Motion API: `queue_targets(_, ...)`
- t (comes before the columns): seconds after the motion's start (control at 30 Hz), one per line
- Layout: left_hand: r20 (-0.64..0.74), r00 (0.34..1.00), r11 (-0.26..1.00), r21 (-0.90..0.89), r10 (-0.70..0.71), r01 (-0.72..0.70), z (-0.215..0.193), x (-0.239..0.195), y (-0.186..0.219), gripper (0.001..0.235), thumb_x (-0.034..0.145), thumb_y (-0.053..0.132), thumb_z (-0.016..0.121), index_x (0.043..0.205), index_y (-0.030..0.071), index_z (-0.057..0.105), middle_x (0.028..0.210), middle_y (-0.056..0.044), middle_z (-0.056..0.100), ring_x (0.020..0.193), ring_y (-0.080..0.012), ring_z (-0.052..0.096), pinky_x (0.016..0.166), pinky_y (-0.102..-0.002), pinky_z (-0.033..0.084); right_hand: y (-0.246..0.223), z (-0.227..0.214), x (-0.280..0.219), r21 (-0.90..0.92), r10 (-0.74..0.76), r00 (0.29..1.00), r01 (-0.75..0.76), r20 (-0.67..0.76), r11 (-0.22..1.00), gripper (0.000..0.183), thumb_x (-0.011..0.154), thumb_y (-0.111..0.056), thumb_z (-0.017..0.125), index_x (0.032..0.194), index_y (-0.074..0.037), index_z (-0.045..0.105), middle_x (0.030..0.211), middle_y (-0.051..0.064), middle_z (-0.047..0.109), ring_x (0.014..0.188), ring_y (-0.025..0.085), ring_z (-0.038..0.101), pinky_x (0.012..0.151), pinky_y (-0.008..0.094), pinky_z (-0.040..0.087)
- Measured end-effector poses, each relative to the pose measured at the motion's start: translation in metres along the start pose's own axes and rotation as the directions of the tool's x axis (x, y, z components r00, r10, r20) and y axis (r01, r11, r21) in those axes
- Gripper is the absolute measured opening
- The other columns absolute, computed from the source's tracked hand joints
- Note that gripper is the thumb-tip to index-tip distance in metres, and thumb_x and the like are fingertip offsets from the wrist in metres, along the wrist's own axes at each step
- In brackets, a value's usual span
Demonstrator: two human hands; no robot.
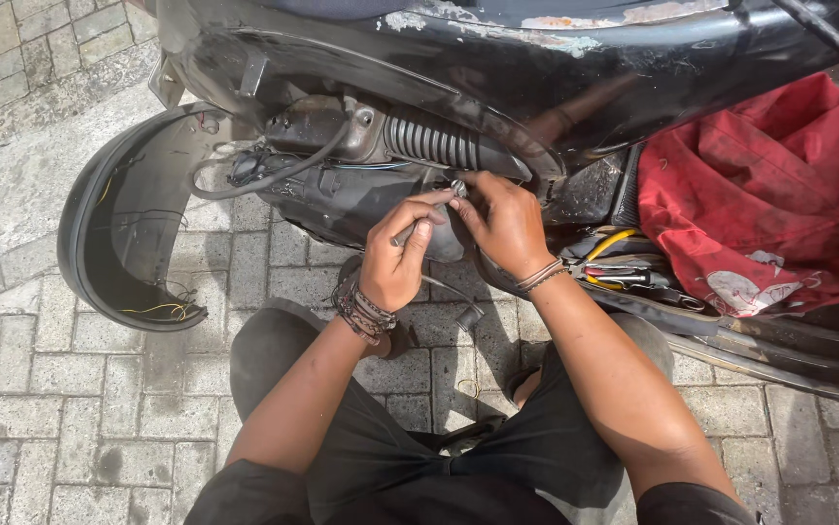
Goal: The person sits on a low stool and uses a wrench and screwdriver to adjust components on the side of a motorcycle engine. They tighten bolts and manipulate wires near the engine casing throughout the clip.
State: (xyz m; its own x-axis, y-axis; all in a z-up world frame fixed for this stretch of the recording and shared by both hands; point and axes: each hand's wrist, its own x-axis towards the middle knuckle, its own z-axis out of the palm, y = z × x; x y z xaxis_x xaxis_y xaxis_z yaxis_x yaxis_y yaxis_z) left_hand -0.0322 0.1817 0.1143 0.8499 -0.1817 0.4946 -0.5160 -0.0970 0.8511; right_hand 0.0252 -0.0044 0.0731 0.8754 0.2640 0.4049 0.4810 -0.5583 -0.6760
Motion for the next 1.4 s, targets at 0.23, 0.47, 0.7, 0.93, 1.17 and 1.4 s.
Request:
queue_targets(0.23, 0.200, 0.972, 0.959, 0.226, 0.125, -0.170, -0.001, 0.027, 0.007, 0.016, 0.107, 0.015, 0.051, 0.106, 0.009, 0.066, 0.114, -0.013, 0.072, 0.111, -0.0415, 0.068, 0.088, -0.050, 0.058, 0.012, 0.010, -0.005, 0.005, 0.024, 0.999, -0.023, -0.043, 1.000, 0.021, 0.093, -0.013, 0.074, 0.113, -0.006, 0.071, 0.077, 0.018, 0.069, 0.080, 0.045, 0.070, 0.067, 0.052, 0.054)
queue_targets(0.47, 0.264, 0.927, 0.824, 0.435, 0.267, -0.362, 0.028, -0.013, -0.022, 0.018, 0.105, 0.024, 0.054, 0.105, 0.010, 0.066, 0.122, -0.014, 0.063, 0.120, -0.0421, 0.062, 0.090, -0.051, 0.056, 0.010, 0.002, -0.014, 0.184, 0.117, 0.993, -0.115, -0.003, 0.976, 0.030, 0.089, -0.007, 0.074, 0.119, -0.007, 0.071, 0.078, 0.016, 0.074, 0.079, 0.037, 0.074, 0.067, 0.045, 0.058)
queue_targets(0.7, 0.245, 0.895, 0.622, 0.650, 0.372, -0.436, 0.033, -0.031, -0.041, 0.026, 0.106, 0.038, 0.051, 0.114, 0.019, 0.066, 0.116, -0.009, 0.057, 0.108, -0.0335, 0.062, 0.088, -0.047, 0.050, 0.035, 0.015, -0.037, 0.649, 0.461, 0.855, -0.493, 0.238, 0.579, 0.030, 0.098, -0.008, 0.061, 0.125, 0.006, 0.065, 0.090, 0.017, 0.074, 0.079, 0.023, 0.075, 0.063, 0.037, 0.064)
queue_targets(0.93, 0.107, 0.916, 0.631, 0.694, 0.387, -0.347, 0.028, -0.032, -0.053, 0.030, 0.106, 0.040, 0.049, 0.121, 0.021, 0.066, 0.112, -0.005, 0.056, 0.099, -0.0302, 0.063, 0.083, -0.045, 0.049, 0.037, 0.035, -0.027, 0.709, 0.423, 0.896, -0.387, 0.137, 0.590, 0.031, 0.103, -0.011, 0.063, 0.128, 0.007, 0.064, 0.097, 0.015, 0.073, 0.086, 0.018, 0.072, 0.070, 0.032, 0.064)
queue_targets(1.17, 0.237, 0.868, 0.487, 0.749, 0.435, -0.449, 0.027, -0.044, -0.060, 0.028, 0.106, 0.026, 0.049, 0.129, 0.016, 0.062, 0.101, -0.008, 0.056, 0.090, -0.0286, 0.062, 0.081, -0.043, 0.049, 0.011, 0.026, -0.023, 0.722, 0.425, 0.896, -0.380, 0.132, 0.578, 0.039, 0.099, -0.009, 0.070, 0.133, 0.007, 0.061, 0.093, 0.015, 0.073, 0.086, 0.020, 0.074, 0.073, 0.035, 0.066)
queue_targets(1.4, 0.341, 0.824, 0.731, 0.388, 0.451, -0.561, 0.019, -0.046, -0.081, 0.030, 0.100, 0.029, 0.041, 0.120, 0.011, 0.055, 0.104, -0.011, 0.060, 0.091, -0.0329, 0.064, 0.079, -0.046, 0.048, 0.013, 0.020, -0.032, 0.579, 0.285, 0.932, -0.362, 0.223, 0.730, 0.076, 0.091, 0.005, 0.067, 0.155, 0.015, 0.028, 0.103, 0.018, 0.071, 0.096, 0.021, 0.071, 0.083, 0.033, 0.063)
